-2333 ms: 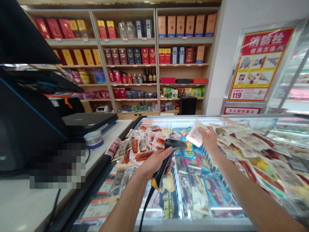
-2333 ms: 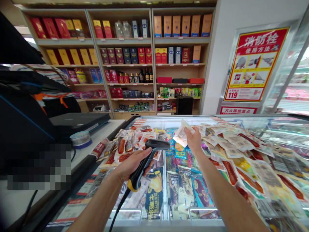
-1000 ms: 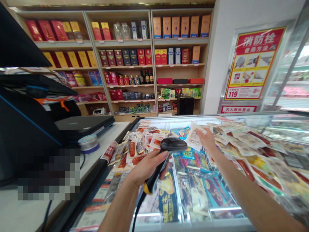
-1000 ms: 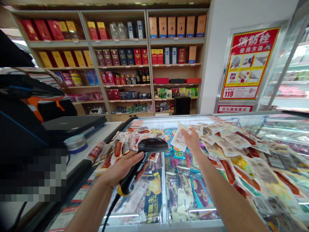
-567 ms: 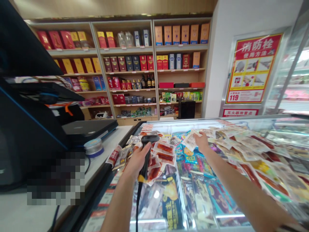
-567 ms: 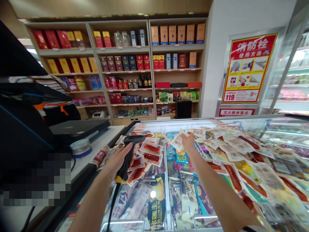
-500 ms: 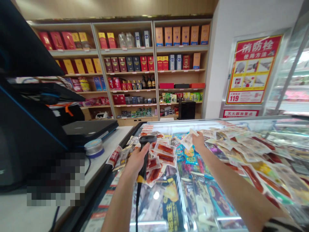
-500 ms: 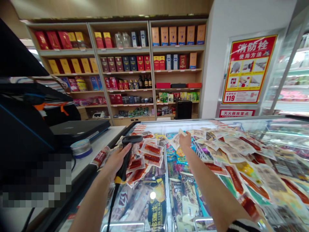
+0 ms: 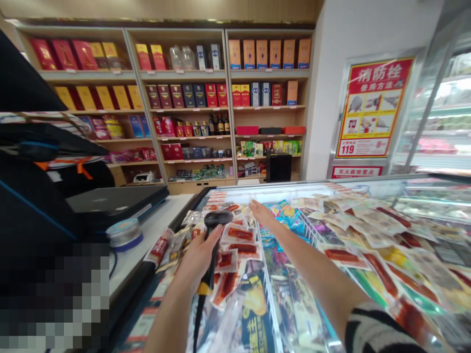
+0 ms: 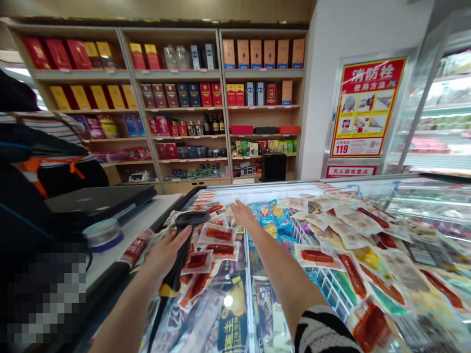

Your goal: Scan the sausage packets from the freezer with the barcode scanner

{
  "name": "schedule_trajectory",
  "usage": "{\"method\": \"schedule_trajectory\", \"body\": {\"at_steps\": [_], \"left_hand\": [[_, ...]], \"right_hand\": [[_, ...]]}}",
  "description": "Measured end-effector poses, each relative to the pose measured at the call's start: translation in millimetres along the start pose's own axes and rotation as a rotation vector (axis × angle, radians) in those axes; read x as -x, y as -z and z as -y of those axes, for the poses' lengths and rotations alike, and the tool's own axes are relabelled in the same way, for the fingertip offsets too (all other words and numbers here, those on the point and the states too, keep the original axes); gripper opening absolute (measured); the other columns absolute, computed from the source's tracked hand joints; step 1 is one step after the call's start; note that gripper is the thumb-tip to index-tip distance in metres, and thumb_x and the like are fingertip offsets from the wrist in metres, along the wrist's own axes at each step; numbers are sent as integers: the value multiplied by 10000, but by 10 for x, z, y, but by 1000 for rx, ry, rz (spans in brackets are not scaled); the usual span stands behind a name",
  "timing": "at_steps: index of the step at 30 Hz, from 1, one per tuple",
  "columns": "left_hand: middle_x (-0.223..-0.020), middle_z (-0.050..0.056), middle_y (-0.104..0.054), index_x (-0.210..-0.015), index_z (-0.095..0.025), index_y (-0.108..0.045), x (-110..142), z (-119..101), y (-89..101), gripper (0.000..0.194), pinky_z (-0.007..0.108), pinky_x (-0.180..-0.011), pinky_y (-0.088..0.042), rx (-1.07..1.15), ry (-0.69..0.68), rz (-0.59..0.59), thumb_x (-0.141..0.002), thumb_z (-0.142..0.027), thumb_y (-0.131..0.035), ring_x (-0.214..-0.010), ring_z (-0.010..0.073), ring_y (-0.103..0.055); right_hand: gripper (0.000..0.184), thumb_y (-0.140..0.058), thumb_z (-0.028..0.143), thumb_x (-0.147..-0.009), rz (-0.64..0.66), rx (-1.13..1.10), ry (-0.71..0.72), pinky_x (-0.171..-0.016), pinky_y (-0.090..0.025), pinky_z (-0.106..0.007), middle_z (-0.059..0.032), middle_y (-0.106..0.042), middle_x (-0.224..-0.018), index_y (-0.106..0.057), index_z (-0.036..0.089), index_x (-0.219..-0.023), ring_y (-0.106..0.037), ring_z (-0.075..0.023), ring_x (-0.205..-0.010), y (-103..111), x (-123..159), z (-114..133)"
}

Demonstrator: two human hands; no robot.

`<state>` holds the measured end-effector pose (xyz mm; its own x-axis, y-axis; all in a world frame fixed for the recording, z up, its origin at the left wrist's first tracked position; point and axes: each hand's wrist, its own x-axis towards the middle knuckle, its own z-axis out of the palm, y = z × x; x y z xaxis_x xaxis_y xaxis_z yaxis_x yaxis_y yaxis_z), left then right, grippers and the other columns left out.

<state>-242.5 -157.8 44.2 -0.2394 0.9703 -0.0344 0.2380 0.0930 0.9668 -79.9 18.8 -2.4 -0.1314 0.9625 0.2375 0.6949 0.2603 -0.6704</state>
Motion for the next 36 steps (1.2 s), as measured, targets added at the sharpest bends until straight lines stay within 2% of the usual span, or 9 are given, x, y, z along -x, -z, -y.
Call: {"method": "schedule_trajectory", "body": {"at_steps": [4,7,9,12,15,20,23,28,36], "left_hand": [[-385,-11,-487,-549,-168,-456,35,-30,-56,439,204,-342,-297,-26,19,34,-606,-603,-443,-341,105,-432],[-398,-19,-487,-565,-165,-461,87,-76,-99,425,201,-339,-298,-17,36,52,-606,-588,-462,-341,99,-427],[-418,-18,-499,-591,-160,-477,130,-105,-131,423,199,-340,-302,-12,53,72,-606,-583,-471,-344,97,-431],[-430,-9,-510,-617,-153,-489,192,-132,-179,434,202,-351,-315,23,71,130,-612,-586,-463,-350,98,-437],[-416,-14,-487,-605,-155,-472,237,-136,-217,428,201,-345,-303,65,62,201,-621,-583,-454,-340,94,-423],[-436,-15,-485,-596,-152,-457,267,-116,-230,406,195,-357,-306,99,-2,285,-662,-552,-435,-351,82,-422],[-435,-18,-481,-615,-153,-448,273,-107,-225,398,191,-352,-302,141,12,409,-687,-544,-412,-341,77,-412],[-443,-22,-471,-627,-145,-466,320,-120,-243,390,177,-356,-307,210,5,537,-708,-521,-409,-346,61,-407],[-461,-27,-468,-640,-144,-462,347,-114,-279,378,181,-356,-310,256,-6,566,-710,-513,-419,-354,62,-415]], "right_hand": [[538,-311,474,-771,-134,144,-126,-834,-330,-388,-122,-527,-1095,-371,178,-1216,-459,-268,-1026,601,-26,-400],[430,-271,382,-802,-270,476,-203,-802,-354,-393,-113,-527,-1084,-424,214,-1167,-470,-257,-1005,1044,-100,-824],[389,-307,309,-793,-253,648,-236,-807,-338,-437,-123,-493,-1121,-444,203,-1142,-456,-266,-1016,1253,-150,-1101],[382,-367,275,-768,-179,753,-297,-834,-255,-535,-133,-494,-1115,-446,191,-1132,-424,-290,-1046,1413,-181,-1400],[389,-496,322,-687,-133,673,-332,-826,-239,-556,-151,-537,-1043,-521,157,-1039,-426,-323,-1036,1445,-153,-1459],[293,-706,190,-379,-141,70,-330,-710,-396,-385,-106,-612,-705,-578,118,-633,-536,-313,-861,1349,-68,-1161],[283,-675,212,-439,-239,-126,-310,-587,-431,-318,-65,-601,-621,-545,135,-678,-581,-255,-720,1221,30,-959],[233,-426,351,-689,-335,-562,-200,-516,-458,-250,-38,-630,-761,-489,194,-848,-596,-153,-654,975,308,-765],[335,-589,342,-563,-456,-1122,-54,-520,-469,-277,40,-605,-642,-488,213,-855,-568,-139,-535,764,436,-730]]}}
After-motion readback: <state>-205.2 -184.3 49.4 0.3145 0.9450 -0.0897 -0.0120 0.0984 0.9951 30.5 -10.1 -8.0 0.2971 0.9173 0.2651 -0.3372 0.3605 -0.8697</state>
